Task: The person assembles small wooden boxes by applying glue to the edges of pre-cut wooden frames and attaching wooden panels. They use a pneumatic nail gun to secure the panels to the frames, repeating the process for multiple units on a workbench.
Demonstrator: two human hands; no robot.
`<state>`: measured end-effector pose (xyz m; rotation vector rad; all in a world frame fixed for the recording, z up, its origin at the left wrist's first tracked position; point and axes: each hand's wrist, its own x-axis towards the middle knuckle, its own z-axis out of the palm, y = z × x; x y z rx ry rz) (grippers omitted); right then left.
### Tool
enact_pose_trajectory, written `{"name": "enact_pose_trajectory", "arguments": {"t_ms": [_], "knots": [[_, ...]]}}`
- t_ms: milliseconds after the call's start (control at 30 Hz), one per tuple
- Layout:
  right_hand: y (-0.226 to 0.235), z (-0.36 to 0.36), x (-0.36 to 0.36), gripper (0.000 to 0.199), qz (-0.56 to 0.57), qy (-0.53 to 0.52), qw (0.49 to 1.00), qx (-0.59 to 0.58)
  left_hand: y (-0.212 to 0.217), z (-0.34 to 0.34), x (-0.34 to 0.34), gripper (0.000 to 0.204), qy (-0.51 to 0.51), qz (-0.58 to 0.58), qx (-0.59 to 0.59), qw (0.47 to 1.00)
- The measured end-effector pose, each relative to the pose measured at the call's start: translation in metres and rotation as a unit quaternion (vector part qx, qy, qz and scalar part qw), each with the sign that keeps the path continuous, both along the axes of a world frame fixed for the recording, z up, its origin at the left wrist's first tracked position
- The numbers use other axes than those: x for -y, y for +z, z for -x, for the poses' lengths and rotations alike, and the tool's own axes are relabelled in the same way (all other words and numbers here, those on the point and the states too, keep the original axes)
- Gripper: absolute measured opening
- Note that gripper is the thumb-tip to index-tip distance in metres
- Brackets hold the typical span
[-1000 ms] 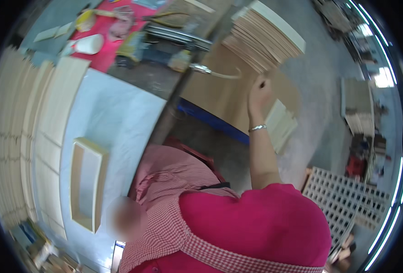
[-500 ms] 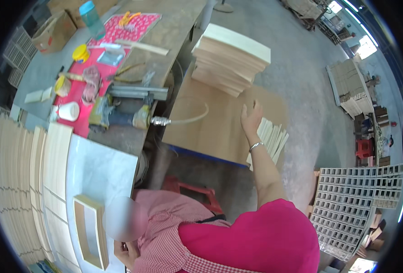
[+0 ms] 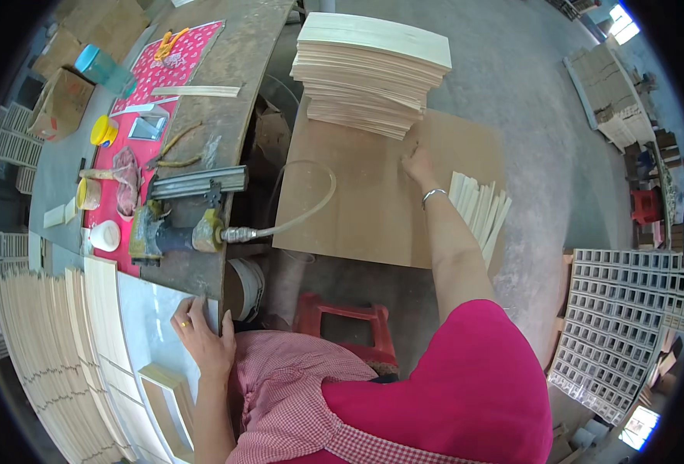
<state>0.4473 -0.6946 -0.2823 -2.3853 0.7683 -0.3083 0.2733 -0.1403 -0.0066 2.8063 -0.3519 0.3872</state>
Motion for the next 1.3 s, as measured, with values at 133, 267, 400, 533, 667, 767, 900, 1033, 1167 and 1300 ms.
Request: {"name": "enact_pose_trajectory", "arguments": {"t_ms": [133, 267, 400, 533, 667, 767, 900, 1033, 1167, 1300], "knots": [[-0.047, -0.032, 0.006, 0.065, -0.012, -0.059, 0.991, 0.119, -0.008, -0.008, -0.002, 0.056, 0.008, -0.008, -0.011, 1.000], [-0.045, -0.062, 0.014, 0.058, -0.176, -0.038, 0.971, 0.157, -0.010, -0.009, 0.001, 0.058, 0.032, -0.030, -0.032, 0.999], [-0.011, -0.062, 0.003, 0.054, -0.174, -0.069, 0.980, 0.061, -0.011, -0.008, 0.003, 0.056, 0.038, -0.044, -0.041, 0.997], [-0.035, -0.066, 0.006, 0.049, -0.100, -0.105, 0.986, 0.085, -0.011, -0.011, 0.003, 0.056, 0.028, -0.045, -0.038, 0.998], [-0.045, -0.066, 0.014, 0.052, -0.121, -0.103, 0.985, 0.071, -0.012, -0.014, 0.002, 0.055, 0.021, -0.044, -0.036, 0.998], [-0.020, -0.060, -0.009, 0.051, -0.123, -0.120, 0.985, 0.027, -0.013, -0.010, 0.002, 0.056, 0.025, -0.042, -0.035, 0.998], [0.028, -0.036, -0.053, 0.051, -0.077, -0.146, 0.986, -0.029, -0.013, -0.010, 0.000, 0.056, 0.025, -0.039, -0.035, 0.998], [0.024, -0.028, -0.079, 0.050, -0.082, -0.118, 0.987, -0.070, -0.013, -0.011, 0.001, 0.055, 0.024, -0.031, -0.036, 0.999], [0.014, -0.018, -0.104, 0.066, -0.011, -0.065, 0.997, -0.051, -0.011, -0.010, 0.001, 0.055, 0.030, -0.033, -0.042, 0.998], [0.027, -0.020, -0.103, 0.099, 0.046, -0.111, 0.992, -0.038, -0.012, -0.010, 0.000, 0.054, 0.031, -0.034, -0.044, 0.998]]}}
